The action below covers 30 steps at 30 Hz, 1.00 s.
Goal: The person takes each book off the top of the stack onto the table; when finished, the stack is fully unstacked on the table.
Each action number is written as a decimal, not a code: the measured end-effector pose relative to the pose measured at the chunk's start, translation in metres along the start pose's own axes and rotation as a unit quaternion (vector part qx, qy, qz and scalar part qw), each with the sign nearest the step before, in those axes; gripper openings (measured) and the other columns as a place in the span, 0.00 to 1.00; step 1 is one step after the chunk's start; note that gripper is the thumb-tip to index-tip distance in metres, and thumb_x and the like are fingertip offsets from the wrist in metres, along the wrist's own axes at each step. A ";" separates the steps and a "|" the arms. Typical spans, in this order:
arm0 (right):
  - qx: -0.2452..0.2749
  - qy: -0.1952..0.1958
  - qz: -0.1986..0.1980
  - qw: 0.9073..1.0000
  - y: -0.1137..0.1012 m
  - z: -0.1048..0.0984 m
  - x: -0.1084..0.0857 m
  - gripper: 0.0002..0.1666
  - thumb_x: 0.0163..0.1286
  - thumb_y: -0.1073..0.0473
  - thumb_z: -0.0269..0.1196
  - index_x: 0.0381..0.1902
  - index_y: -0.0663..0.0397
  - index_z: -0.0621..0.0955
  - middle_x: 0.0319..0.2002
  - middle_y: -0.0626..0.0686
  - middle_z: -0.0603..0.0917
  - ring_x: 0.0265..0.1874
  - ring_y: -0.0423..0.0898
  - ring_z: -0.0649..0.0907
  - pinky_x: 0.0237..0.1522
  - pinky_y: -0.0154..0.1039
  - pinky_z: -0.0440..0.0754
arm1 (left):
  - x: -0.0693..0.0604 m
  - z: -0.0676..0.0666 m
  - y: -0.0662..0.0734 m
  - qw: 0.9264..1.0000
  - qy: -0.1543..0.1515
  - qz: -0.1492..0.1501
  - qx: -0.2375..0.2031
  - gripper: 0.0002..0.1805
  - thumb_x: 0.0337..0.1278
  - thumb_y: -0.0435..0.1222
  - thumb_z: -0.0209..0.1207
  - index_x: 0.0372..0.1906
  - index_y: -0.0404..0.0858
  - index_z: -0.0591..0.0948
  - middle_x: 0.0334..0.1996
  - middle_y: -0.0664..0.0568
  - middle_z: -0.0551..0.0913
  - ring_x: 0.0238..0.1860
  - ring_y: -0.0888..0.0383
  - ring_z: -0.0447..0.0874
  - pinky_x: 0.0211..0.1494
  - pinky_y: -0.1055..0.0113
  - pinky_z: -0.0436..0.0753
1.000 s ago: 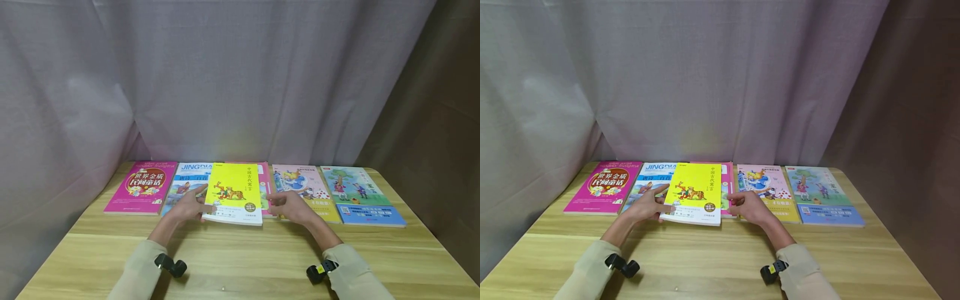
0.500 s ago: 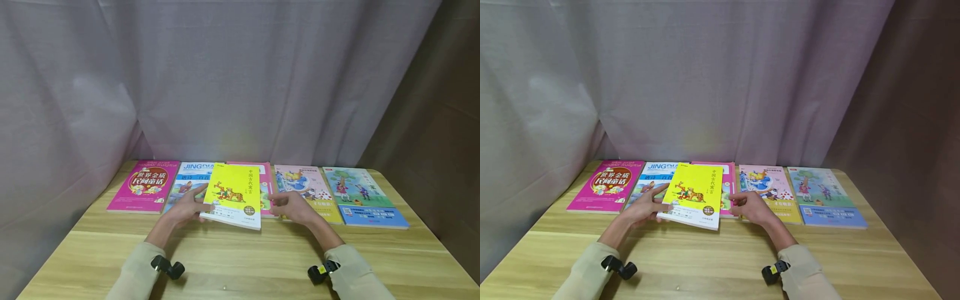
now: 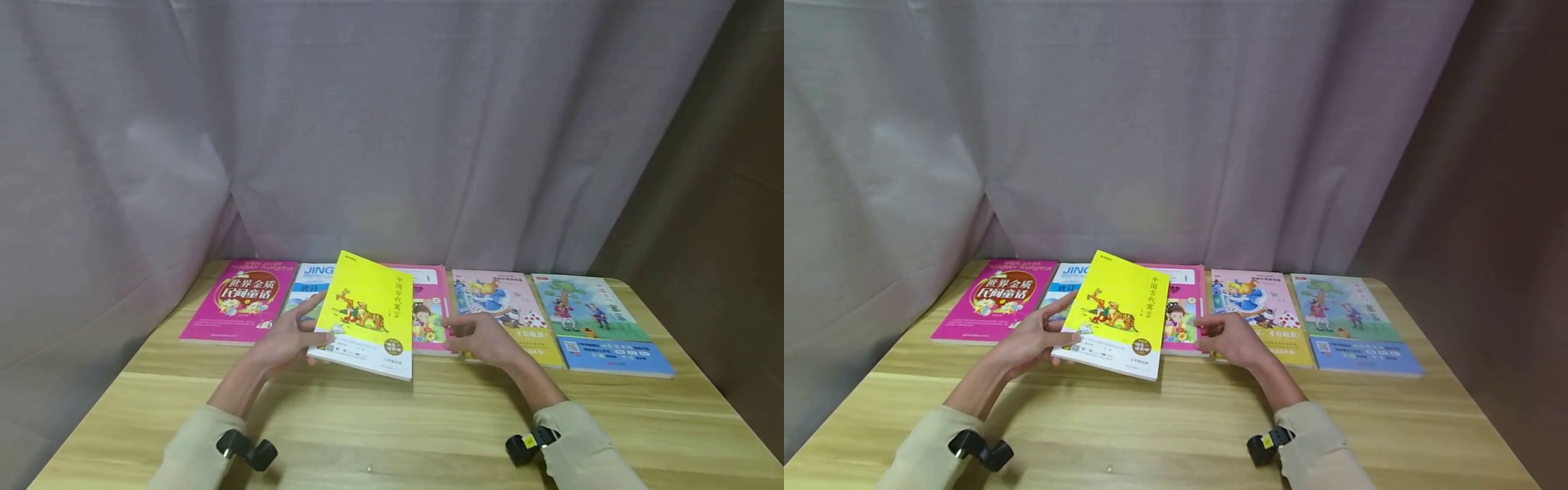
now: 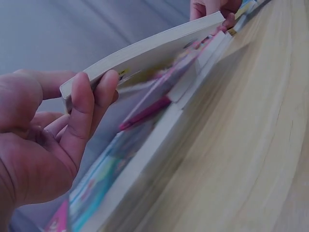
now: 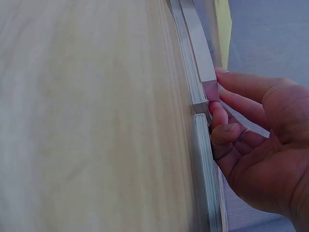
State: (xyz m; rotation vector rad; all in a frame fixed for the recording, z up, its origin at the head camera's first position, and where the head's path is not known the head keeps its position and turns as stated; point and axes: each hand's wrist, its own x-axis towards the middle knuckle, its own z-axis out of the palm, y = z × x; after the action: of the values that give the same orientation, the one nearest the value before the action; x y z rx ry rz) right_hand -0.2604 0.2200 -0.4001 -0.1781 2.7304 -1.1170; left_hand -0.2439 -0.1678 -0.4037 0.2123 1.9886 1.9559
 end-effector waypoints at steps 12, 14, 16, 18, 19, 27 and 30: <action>0.003 0.002 -0.011 1.000 0.002 -0.002 -0.001 0.27 0.69 0.56 0.73 0.66 0.51 0.85 0.58 0.59 0.87 0.54 0.52 0.84 0.45 0.38 0.81 | -0.076 -0.056 0.017 0.999 0.000 0.036 0.010 0.54 0.70 0.28 0.64 0.88 0.52 0.44 0.52 0.45 0.91 0.42 0.52 0.94 0.27 0.68 0.85; 0.006 0.002 -0.011 1.000 0.002 -0.002 -0.001 0.27 0.69 0.56 0.73 0.65 0.51 0.85 0.58 0.58 0.87 0.53 0.52 0.84 0.45 0.38 0.81 | -0.090 -0.068 0.014 0.999 0.003 0.040 0.019 0.54 0.70 0.28 0.64 0.88 0.49 0.42 0.50 0.48 0.91 0.41 0.53 0.94 0.27 0.68 0.84; 0.008 -0.001 -0.015 1.000 0.001 -0.001 -0.002 0.27 0.69 0.56 0.73 0.65 0.52 0.85 0.58 0.59 0.87 0.52 0.52 0.84 0.44 0.38 0.81 | -0.105 -0.080 0.010 0.999 0.006 0.041 0.026 0.54 0.71 0.28 0.63 0.88 0.48 0.40 0.48 0.50 0.92 0.41 0.54 0.93 0.27 0.68 0.82; 0.008 -0.003 -0.019 1.000 0.001 -0.001 -0.002 0.27 0.69 0.56 0.73 0.65 0.53 0.85 0.57 0.59 0.87 0.52 0.52 0.84 0.44 0.37 0.81 | -0.119 -0.092 0.003 0.999 0.006 0.042 0.029 0.54 0.72 0.27 0.61 0.88 0.46 0.39 0.48 0.51 0.92 0.41 0.55 0.93 0.26 0.69 0.82; 0.008 -0.003 -0.020 1.000 0.001 -0.001 -0.002 0.27 0.69 0.56 0.73 0.65 0.53 0.85 0.57 0.59 0.87 0.52 0.52 0.84 0.44 0.37 0.81 | -0.125 -0.098 -0.001 0.999 0.004 0.042 0.029 0.53 0.73 0.27 0.60 0.88 0.46 0.38 0.48 0.51 0.92 0.41 0.55 0.93 0.27 0.69 0.82; 0.002 0.002 -0.012 1.000 0.001 -0.002 -0.002 0.28 0.68 0.56 0.73 0.66 0.51 0.85 0.54 0.57 0.87 0.49 0.51 0.83 0.42 0.38 0.81 | -0.175 -0.140 -0.028 0.999 -0.010 0.036 0.020 0.49 0.78 0.25 0.52 0.85 0.69 0.46 0.52 0.49 0.91 0.44 0.55 0.93 0.27 0.67 0.83; 0.001 -0.001 -0.011 1.000 0.001 -0.003 -0.002 0.28 0.69 0.56 0.73 0.66 0.51 0.85 0.55 0.57 0.87 0.50 0.51 0.83 0.42 0.38 0.81 | -0.189 -0.154 -0.036 1.000 -0.009 0.003 0.013 0.48 0.80 0.26 0.50 0.82 0.77 0.47 0.51 0.52 0.91 0.44 0.55 0.93 0.28 0.68 0.83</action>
State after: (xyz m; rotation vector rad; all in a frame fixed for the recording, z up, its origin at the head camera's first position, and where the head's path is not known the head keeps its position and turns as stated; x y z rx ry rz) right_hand -0.2587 0.2230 -0.3989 -0.2078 2.7325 -1.1239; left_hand -0.1162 -0.3784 -0.4145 0.2433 2.0051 1.9257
